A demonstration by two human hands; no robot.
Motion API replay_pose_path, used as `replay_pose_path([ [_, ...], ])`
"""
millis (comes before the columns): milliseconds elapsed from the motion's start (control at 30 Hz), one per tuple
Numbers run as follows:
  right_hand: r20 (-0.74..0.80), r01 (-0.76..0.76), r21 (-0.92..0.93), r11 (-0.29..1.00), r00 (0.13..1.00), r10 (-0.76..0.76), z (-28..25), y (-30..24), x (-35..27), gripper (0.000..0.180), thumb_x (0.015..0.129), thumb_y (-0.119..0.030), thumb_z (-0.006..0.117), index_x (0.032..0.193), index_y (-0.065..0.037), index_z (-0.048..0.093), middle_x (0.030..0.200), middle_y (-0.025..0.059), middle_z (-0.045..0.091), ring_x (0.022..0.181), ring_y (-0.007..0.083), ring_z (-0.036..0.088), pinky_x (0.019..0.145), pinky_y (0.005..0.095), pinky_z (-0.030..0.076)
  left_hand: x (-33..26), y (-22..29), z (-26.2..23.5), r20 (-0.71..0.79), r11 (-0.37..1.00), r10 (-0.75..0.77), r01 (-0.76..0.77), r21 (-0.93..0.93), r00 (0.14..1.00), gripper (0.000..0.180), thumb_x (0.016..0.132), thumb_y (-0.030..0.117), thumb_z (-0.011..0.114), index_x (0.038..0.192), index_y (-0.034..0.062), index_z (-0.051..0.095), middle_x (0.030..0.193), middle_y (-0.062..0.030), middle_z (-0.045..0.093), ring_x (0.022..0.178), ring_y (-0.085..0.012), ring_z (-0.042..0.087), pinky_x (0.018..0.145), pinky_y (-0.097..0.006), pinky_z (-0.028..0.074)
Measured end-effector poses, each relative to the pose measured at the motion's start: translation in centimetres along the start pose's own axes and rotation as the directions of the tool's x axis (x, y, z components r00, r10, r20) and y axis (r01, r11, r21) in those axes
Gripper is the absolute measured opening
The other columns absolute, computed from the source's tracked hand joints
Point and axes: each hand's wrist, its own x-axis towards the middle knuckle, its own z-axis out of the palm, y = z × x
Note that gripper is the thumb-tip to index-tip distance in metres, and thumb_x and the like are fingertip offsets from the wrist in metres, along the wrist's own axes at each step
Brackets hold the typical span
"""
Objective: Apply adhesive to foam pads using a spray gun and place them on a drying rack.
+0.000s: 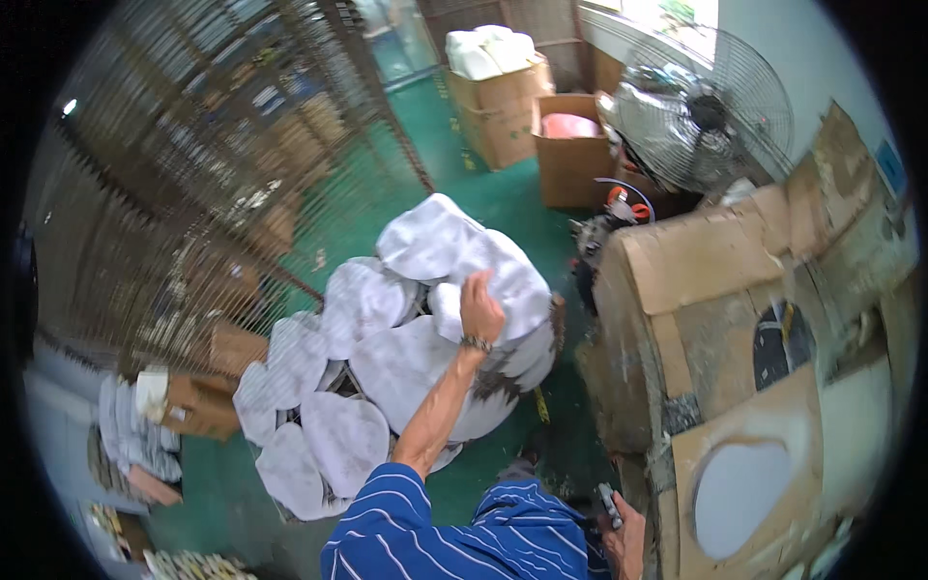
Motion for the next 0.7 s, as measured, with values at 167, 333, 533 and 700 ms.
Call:
replay_pose_path([
  [167,0.007,0.131,-0.005,0.991,0.991,-0.131,-0.8,-0.8,0.5,0.049,0.083,-0.004,0.068,0.132,-0.002,0.067,0.095,0.0114,0.073,0.086,0.0165,0.065,0.083,0.0319,0.052,18.6,-3.9,-16.2,-0.454,0.922,0.316,-0.156,0.354,0.833,0.052,0.075,0.002,0.054,0.128,-0.0014,0.056,0.137,-0.0245,0.054,0.131,-0.0469,0.048,0.110,-0.058,0.038],
  [333,0.097,0.153,-0.054,0.987,0.984,-0.147,-0.6,-3.0,3.4,0.049,0.083,-0.005,0.068,0.132,-0.002,0.067,0.098,0.0141,0.073,0.088,0.0194,0.067,0.084,0.0329,0.052,31.4,-4.2,-31.0,-0.534,0.784,0.386,0.037,0.619,0.753,0.042,0.074,0.003,0.064,0.115,0.0071,0.058,0.139,-0.0169,0.052,0.138,-0.0395,0.043,0.110,-0.057,0.036],
  [533,0.186,0.189,-0.095,0.977,0.968,-0.169,-0.1,-4.6,6.3,0.049,0.084,-0.006,0.068,0.133,-0.002,0.067,0.101,0.0173,0.073,0.090,0.0230,0.068,0.085,0.0342,0.052,36.6,-6.9,-37.7,-0.408,0.624,0.078,0.275,0.732,0.910,0.041,0.075,0.009,0.073,0.114,0.0062,0.061,0.139,-0.0150,0.051,0.138,-0.0339,0.043,0.119,-0.059,0.028],
  [700,0.226,0.197,-0.120,0.973,0.960,-0.167,0.0,-4.8,7.2,0.049,0.085,-0.007,0.069,0.133,-0.002,0.066,0.104,0.0199,0.073,0.092,0.0259,0.070,0.085,0.0352,0.052,34.1,-6.0,-36.9,-0.372,0.569,0.248,0.177,0.803,0.894,0.038,0.074,0.010,0.073,0.109,0.0046,0.060,0.123,-0.0162,0.053,0.122,-0.0377,0.049,0.124,-0.058,0.023],
])
